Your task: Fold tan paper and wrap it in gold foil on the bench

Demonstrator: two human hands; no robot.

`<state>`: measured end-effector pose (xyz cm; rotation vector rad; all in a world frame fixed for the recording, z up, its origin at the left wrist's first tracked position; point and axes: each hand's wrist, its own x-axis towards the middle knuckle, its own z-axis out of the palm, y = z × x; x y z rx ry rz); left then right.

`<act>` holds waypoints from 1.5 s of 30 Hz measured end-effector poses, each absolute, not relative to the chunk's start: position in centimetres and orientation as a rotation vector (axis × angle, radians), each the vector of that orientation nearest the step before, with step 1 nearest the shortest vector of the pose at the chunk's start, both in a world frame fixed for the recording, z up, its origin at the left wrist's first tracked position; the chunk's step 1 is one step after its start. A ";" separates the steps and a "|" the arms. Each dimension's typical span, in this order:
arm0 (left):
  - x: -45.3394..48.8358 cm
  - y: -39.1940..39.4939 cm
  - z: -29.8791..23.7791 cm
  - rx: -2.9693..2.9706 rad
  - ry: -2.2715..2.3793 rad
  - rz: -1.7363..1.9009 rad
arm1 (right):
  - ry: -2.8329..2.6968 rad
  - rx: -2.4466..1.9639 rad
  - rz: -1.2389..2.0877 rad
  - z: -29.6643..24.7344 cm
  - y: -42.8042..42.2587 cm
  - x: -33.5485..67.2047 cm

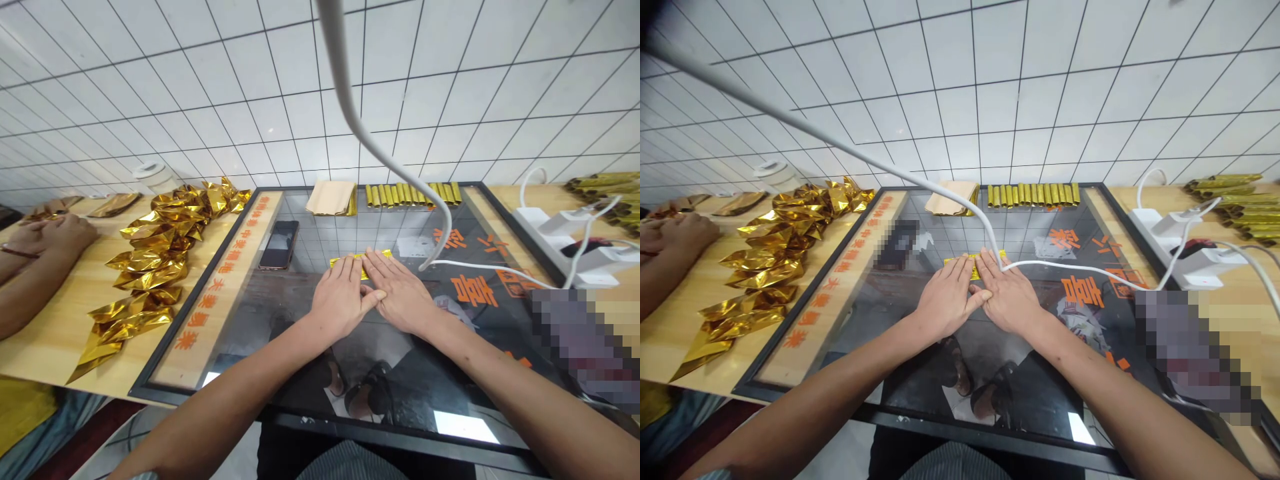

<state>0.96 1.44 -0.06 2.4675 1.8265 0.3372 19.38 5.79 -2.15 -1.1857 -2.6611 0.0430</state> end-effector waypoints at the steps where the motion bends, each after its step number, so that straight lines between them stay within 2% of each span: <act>1: 0.9 1.5 -0.1 2.486 1.833 0.336 | -2.659 -1.181 0.038 -2.2 5.8 19.4; 32: -2.8 -0.1 0.1 2.563 2.096 0.278 | -2.673 -1.214 -0.022 -1.4 5.3 18.9; 39: -2.3 0.0 -0.5 2.727 1.775 0.331 | -2.657 -1.237 0.040 -1.1 5.3 18.9; 45: -2.1 0.0 -0.7 2.616 1.782 0.241 | -2.681 -1.238 0.024 -0.9 5.2 18.8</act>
